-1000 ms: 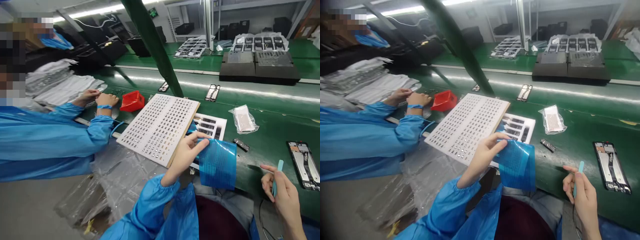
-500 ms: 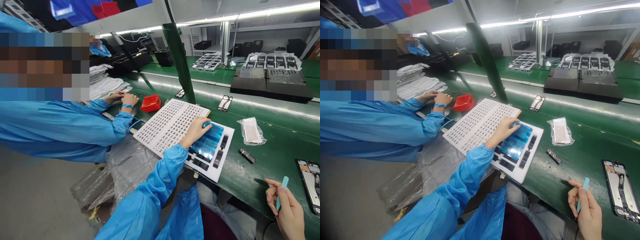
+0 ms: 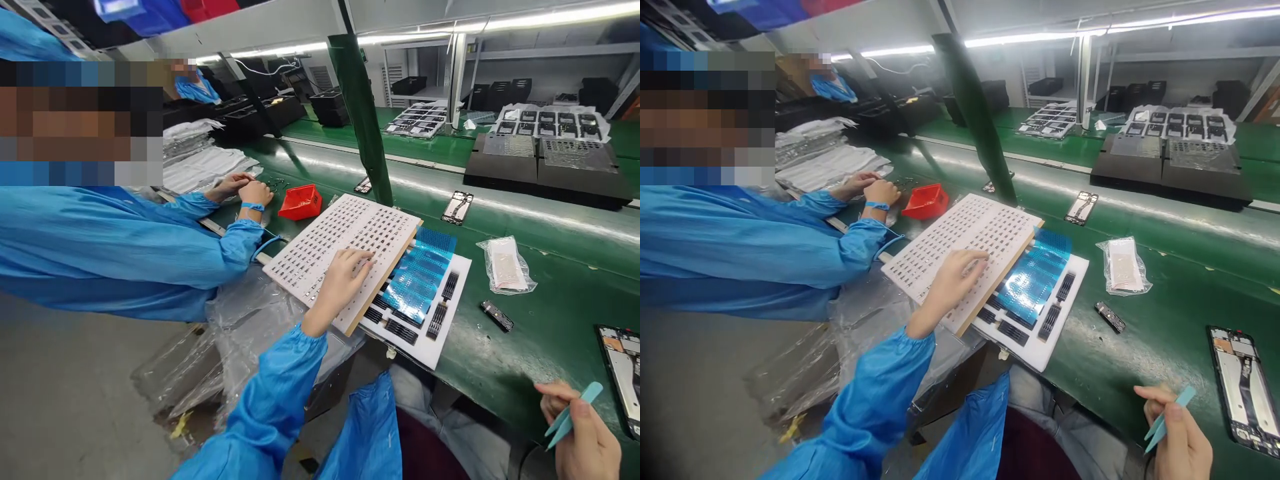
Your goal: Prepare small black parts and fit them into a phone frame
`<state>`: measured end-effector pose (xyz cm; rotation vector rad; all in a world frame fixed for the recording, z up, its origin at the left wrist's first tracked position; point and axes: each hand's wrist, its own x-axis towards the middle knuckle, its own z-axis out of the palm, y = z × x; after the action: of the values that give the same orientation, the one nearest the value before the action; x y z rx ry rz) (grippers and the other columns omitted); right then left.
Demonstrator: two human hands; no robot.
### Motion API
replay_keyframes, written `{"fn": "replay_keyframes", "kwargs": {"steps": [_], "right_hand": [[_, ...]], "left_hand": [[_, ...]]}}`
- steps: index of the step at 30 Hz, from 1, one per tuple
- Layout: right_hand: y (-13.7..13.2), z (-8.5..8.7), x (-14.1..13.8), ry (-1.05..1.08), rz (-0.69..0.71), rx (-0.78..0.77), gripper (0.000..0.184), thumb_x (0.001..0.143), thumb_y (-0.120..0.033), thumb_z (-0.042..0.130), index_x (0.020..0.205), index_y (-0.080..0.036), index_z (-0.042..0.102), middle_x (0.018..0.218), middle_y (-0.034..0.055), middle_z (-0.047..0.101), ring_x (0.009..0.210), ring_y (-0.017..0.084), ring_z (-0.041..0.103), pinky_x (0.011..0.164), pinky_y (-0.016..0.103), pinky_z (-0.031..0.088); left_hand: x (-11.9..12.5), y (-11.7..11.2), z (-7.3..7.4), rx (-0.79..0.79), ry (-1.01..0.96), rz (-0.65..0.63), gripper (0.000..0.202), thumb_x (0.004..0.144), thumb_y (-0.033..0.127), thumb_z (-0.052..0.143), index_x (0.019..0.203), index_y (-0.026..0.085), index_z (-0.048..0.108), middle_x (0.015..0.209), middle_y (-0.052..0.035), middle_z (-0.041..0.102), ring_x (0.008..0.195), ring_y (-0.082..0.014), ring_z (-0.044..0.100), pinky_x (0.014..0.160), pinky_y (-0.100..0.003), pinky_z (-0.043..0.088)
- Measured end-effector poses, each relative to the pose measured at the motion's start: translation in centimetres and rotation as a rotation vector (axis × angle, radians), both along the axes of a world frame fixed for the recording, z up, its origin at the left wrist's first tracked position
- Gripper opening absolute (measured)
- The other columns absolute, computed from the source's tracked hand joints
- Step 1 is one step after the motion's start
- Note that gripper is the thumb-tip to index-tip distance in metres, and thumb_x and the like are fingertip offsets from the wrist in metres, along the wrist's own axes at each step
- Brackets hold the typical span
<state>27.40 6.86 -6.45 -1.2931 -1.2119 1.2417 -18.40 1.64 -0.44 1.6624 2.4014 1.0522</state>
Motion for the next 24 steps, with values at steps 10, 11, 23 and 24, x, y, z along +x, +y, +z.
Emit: {"fn": "replay_keyframes", "kwargs": {"steps": [10,11,23,24], "right_hand": [[1.4,4.0,-4.8,0.010,0.285,-0.244,0.047,0.089,-0.064,0.085,0.099,-0.019,0.091,0.088,0.0178,0.083,0.081,0.034,0.083,0.069,0.039,0.072],[1.7,4.5,-6.3,0.043,0.280,-0.261,0.045,0.090,-0.063,0.086,0.091,-0.019,0.090,0.098,0.0193,0.084,0.086,0.034,0.085,0.069,0.036,0.073],[4.2,7.7,-27.0,0.011,0.595,-0.255,0.046,0.086,-0.058,0.093,0.105,-0.017,0.084,0.103,0.0134,0.085,0.100,0.032,0.086,0.076,0.033,0.074],[4.2,7.6,-28.1,0.001,0.599,-0.210,0.046,0.086,-0.059,0.092,0.104,-0.018,0.084,0.102,0.0126,0.085,0.099,0.031,0.086,0.075,0.033,0.074]], "left_hand": [[0.1,-5.1,-2.5,0.011,0.034,-0.033,0.025,0.108,0.037,0.061,0.122,0.025,0.077,0.137,-0.0110,0.076,0.132,-0.0322,0.067,0.117,-0.056,0.052],[0.1,-5.3,-2.6,0.006,0.030,-0.046,0.024,0.107,0.037,0.063,0.123,0.026,0.077,0.141,-0.0107,0.075,0.135,-0.0321,0.067,0.118,-0.055,0.052],[2.9,-6.5,-2.9,0.035,0.022,-0.025,0.032,0.107,0.028,0.066,0.138,0.025,0.070,0.161,-0.0125,0.063,0.156,-0.0342,0.054,0.127,-0.060,0.049],[3.2,-6.5,-2.9,0.039,0.026,-0.018,0.033,0.107,0.028,0.066,0.139,0.024,0.070,0.162,-0.0129,0.063,0.156,-0.0344,0.053,0.127,-0.060,0.048]]}}
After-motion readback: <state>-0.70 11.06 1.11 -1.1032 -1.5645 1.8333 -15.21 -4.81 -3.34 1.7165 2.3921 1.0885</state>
